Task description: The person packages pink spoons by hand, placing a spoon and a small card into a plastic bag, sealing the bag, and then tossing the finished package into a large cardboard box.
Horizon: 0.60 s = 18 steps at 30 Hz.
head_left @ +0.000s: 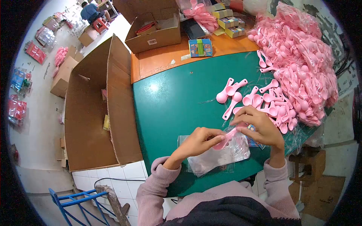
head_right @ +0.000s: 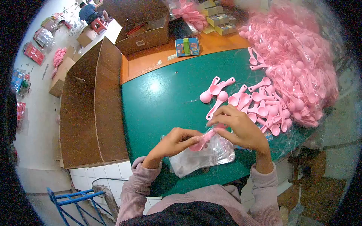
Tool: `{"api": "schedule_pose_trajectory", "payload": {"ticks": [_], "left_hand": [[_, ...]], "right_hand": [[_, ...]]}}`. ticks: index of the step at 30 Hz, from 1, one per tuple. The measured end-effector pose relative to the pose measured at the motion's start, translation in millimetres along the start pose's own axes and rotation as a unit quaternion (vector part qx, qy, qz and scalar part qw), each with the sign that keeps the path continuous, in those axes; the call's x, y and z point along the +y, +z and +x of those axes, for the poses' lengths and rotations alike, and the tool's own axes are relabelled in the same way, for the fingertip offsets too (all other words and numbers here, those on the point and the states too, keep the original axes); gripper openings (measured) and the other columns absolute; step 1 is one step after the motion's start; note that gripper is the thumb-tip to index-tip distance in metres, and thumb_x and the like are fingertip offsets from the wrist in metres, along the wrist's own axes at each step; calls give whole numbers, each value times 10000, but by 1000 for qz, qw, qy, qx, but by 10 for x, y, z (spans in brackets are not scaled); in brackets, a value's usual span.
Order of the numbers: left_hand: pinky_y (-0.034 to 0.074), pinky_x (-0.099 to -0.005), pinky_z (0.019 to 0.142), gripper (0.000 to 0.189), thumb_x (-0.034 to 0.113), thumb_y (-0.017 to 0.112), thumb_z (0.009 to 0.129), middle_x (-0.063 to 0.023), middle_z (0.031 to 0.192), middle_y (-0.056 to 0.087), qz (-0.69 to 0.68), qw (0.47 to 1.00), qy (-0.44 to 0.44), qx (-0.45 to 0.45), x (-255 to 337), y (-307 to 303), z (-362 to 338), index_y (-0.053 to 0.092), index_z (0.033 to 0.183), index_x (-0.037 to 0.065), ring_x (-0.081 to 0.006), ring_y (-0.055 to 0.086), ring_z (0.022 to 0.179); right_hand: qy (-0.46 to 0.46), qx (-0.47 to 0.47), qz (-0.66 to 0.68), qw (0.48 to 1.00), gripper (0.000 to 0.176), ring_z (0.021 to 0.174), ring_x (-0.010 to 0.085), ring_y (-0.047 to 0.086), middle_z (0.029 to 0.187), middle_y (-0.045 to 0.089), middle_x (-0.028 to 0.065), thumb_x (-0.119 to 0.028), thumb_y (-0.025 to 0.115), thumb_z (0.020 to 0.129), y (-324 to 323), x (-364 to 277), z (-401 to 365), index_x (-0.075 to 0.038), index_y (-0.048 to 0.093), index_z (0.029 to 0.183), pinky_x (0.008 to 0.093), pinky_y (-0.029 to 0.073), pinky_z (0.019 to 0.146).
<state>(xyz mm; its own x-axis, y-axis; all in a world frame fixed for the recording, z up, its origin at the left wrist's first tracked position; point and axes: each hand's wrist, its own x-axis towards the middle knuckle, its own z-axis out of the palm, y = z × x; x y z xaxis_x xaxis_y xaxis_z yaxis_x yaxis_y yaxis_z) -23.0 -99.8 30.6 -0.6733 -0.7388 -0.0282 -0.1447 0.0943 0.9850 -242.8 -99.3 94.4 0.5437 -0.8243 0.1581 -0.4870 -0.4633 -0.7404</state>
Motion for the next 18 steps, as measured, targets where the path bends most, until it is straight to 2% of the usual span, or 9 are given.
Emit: {"api": "schedule_pose_trajectory", "payload": {"ticks": [5, 7, 9, 10, 11, 12, 14, 16, 18], "left_hand": [[403, -262, 518, 226, 208, 511, 872, -81, 628, 579, 19, 1000, -13, -14, 99, -29, -2, 623, 928, 19, -108, 500, 546], [397, -259, 514, 225, 202, 509, 873, -73, 620, 568, 17, 1000, -9, -16, 66, -49, 7, 622, 926, 15, -100, 485, 545], [403, -221, 609, 265, 201, 490, 898, -9, 773, 587, -30, 997, -50, -51, 34, -69, -4, 594, 975, -30, -48, 467, 713], [403, -221, 609, 265, 201, 490, 898, -9, 773, 587, -30, 997, -50, -54, 44, -59, -7, 594, 975, -30, -48, 467, 713], [406, -221, 634, 264, 199, 488, 899, -7, 793, 589, -28, 996, -63, -49, 67, -59, -7, 594, 967, -33, -50, 470, 735], [410, -221, 659, 263, 197, 487, 900, -6, 814, 592, -25, 996, -75, -42, 88, -76, 0, 593, 959, -36, -53, 474, 756], [415, -224, 675, 263, 198, 488, 900, -9, 820, 595, -36, 997, -67, -30, 58, -89, 20, 594, 963, -34, -56, 480, 764], [419, -227, 692, 262, 198, 489, 899, -13, 826, 599, -55, 996, -72, -22, 29, -59, 0, 595, 966, -32, -59, 486, 772], [425, -232, 724, 265, 199, 488, 899, -22, 866, 617, -44, 997, -60, -7, 29, -54, 36, 595, 975, -30, -66, 510, 797]], "right_hand": [[9, 5, 3, 1000, 115, 813, 211, 527, 817, 556, 73, -91, 609, 745, -66, 15, 33, -19, 567, 823, 298, 429, 700], [-20, -4, 95, 995, 110, 780, 206, 532, 799, 566, 77, -97, 596, 760, -250, 122, 13, -8, 555, 811, 297, 429, 691], [67, 29, 186, 980, 138, 774, 199, 538, 819, 580, 86, -121, 569, 790, -601, 561, -15, 2, 561, 853, 298, 426, 701], [80, 149, -73, 983, 181, 786, 190, 542, 837, 586, 88, -144, 564, 798, -689, 849, 45, 1, 566, 905, 304, 427, 705], [86, 257, -326, 906, 226, 797, 182, 546, 855, 592, 90, -168, 558, 805, -727, 1033, 100, -1, 571, 957, 311, 428, 708], [84, 261, -327, 904, 226, 797, 182, 546, 855, 592, 90, -168, 558, 805, -717, 936, 111, -1, 571, 957, 311, 428, 708], [70, 295, -248, 920, 296, 852, 173, 552, 902, 602, 99, -176, 566, 802, -651, 524, 143, -16, 561, 1051, 335, 432, 739], [77, 53, -21, 995, 287, 856, 154, 564, 948, 599, 106, -152, 576, 801, -548, 158, 61, -24, 567, 1058, 316, 457, 703], [118, 25, 113, 986, 199, 721, 131, 590, 855, 617, 81, -118, 600, 790, -294, 18, 72, -12, 589, 958, 253, 468, 609]]}}
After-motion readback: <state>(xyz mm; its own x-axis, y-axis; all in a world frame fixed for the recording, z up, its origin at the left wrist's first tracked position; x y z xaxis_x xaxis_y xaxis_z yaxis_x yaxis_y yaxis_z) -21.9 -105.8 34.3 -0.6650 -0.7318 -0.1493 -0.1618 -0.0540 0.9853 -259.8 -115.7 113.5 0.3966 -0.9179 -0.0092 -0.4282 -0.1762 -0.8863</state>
